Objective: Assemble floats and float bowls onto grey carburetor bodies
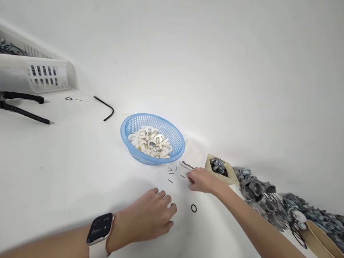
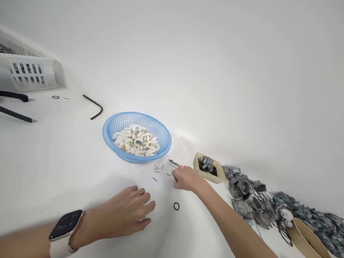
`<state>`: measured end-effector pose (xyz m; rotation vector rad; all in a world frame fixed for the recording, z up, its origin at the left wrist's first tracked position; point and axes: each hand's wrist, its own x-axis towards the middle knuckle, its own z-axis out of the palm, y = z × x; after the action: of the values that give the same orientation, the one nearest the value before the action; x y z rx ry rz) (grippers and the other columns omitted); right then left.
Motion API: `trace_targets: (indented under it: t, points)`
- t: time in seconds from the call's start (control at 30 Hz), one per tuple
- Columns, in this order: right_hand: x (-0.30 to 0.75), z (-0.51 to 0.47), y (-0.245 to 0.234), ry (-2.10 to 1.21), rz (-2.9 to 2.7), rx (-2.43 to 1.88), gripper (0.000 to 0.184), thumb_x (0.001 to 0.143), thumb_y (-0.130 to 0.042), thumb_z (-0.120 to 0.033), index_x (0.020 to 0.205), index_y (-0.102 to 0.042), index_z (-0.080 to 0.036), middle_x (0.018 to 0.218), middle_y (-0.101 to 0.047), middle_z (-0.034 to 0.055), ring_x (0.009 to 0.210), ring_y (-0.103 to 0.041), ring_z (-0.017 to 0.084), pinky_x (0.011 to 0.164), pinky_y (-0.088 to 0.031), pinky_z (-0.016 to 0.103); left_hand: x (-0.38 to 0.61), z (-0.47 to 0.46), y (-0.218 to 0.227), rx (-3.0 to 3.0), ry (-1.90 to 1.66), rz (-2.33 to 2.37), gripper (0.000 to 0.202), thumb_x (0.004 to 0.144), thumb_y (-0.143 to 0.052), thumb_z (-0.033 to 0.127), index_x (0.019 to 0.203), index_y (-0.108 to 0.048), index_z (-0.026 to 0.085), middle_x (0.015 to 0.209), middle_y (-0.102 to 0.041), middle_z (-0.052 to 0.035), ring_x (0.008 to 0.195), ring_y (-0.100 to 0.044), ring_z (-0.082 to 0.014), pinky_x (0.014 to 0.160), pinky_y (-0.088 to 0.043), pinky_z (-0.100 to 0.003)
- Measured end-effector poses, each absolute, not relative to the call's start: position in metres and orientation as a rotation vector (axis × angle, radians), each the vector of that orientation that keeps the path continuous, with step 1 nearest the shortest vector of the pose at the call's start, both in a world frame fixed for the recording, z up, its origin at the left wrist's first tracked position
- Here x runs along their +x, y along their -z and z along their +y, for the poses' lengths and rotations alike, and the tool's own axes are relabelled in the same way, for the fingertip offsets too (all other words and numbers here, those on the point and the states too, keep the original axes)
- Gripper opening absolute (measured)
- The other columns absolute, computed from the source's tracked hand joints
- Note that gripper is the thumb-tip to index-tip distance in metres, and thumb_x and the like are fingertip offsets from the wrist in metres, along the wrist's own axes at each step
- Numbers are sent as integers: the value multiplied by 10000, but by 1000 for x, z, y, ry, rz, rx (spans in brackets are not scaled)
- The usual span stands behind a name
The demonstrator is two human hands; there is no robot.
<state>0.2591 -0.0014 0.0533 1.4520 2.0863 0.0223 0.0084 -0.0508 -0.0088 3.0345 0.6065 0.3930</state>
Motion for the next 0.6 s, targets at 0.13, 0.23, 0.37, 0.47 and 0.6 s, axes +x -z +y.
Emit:
trace_targets:
  t: [0.13,0.23,0.37,0.47,0.6]
  points:
    - [273,17,-75,-33,2098,1569,228,989,-607,-376,928,-656,-162,852,-646,8,734,-593,145,683,-498,293,8,-51,7,3024,-378,603,209,987,-607,396,978,-642,190,893,-678,-52,813,-655,-258,670,-500,-385]
    - [284,32,-95,-62,2083,1674,253,1011,-586,-397,1092,-641,-165,1010,-661,41,851,-627,170,764,-530,336,8,-50,7,3019,-367,601,204,987,-605,394,975,-642,194,898,-676,-47,816,-653,-256,672,-501,-388]
    - [285,35,-102,25,2020,1664,279,1000,-617,-409,1122,-644,-160,1067,-671,53,873,-651,173,769,-558,343,9,-50,8,3018,-367,603,209,985,-609,402,967,-639,195,906,-675,-45,820,-652,-254,672,-497,-386]
    - [271,21,-87,112,1968,1542,258,976,-665,-401,1049,-673,-154,999,-692,36,839,-667,163,760,-576,340,9,-50,9,3030,-386,602,216,987,-606,404,964,-639,192,889,-670,-47,808,-648,-251,662,-484,-378]
    - [247,1,-60,47,1920,1461,257,979,-671,-383,1071,-680,-143,1055,-702,54,931,-688,193,844,-587,397,9,-50,10,3042,-410,599,213,987,-605,402,964,-640,193,874,-664,-45,795,-643,-250,646,-471,-376]
